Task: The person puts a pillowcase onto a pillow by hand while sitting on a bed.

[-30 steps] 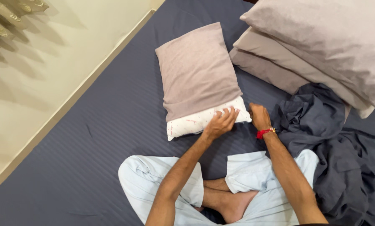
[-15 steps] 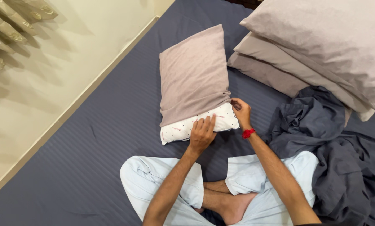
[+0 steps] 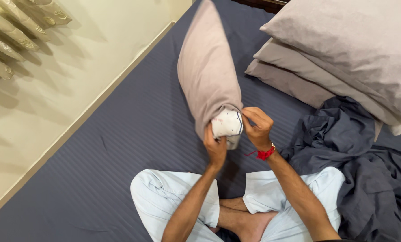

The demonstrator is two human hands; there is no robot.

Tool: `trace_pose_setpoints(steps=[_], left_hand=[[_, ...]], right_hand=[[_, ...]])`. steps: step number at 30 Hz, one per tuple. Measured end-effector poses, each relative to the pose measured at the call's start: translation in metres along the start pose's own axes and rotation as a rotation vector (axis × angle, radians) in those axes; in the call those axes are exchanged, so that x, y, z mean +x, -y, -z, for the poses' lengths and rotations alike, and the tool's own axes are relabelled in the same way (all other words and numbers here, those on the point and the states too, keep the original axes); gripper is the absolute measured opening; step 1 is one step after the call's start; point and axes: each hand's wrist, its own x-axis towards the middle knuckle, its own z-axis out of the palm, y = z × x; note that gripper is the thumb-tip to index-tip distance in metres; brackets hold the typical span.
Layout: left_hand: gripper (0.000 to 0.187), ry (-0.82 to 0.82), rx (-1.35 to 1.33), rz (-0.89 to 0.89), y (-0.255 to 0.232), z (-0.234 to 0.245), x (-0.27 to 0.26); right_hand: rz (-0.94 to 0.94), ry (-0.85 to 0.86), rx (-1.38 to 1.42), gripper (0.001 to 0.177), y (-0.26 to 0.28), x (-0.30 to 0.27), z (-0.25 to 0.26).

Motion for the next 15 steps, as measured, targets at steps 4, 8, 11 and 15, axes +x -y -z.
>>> trace_pose_setpoints(steps=[4,8,11,15], left_hand=[[0.047,-0.017,-0.293,0.316,0.006,-0.017,-0.020],[0.054,-0.083,-0.386,0.178,0.025,0.000,-0.026],[0.053,-0.137,-0.516,0.310,0.037,0.013,-0.024],[0.042,-0.172,-0.695,0.449,0.058,0.008,-0.014]], right_hand=[[0.093,0.084,-0.037,0.018,0.015,0.006,0.001],[-0.084,0.180,0.125,0.021,0.020,0.000,-0.009],[-0.127,0.204,0.163,0.033,0.016,-0.008,-0.022],[-0.201,0.095,0.085,0.027,0.008,-0.019,-0.047]])
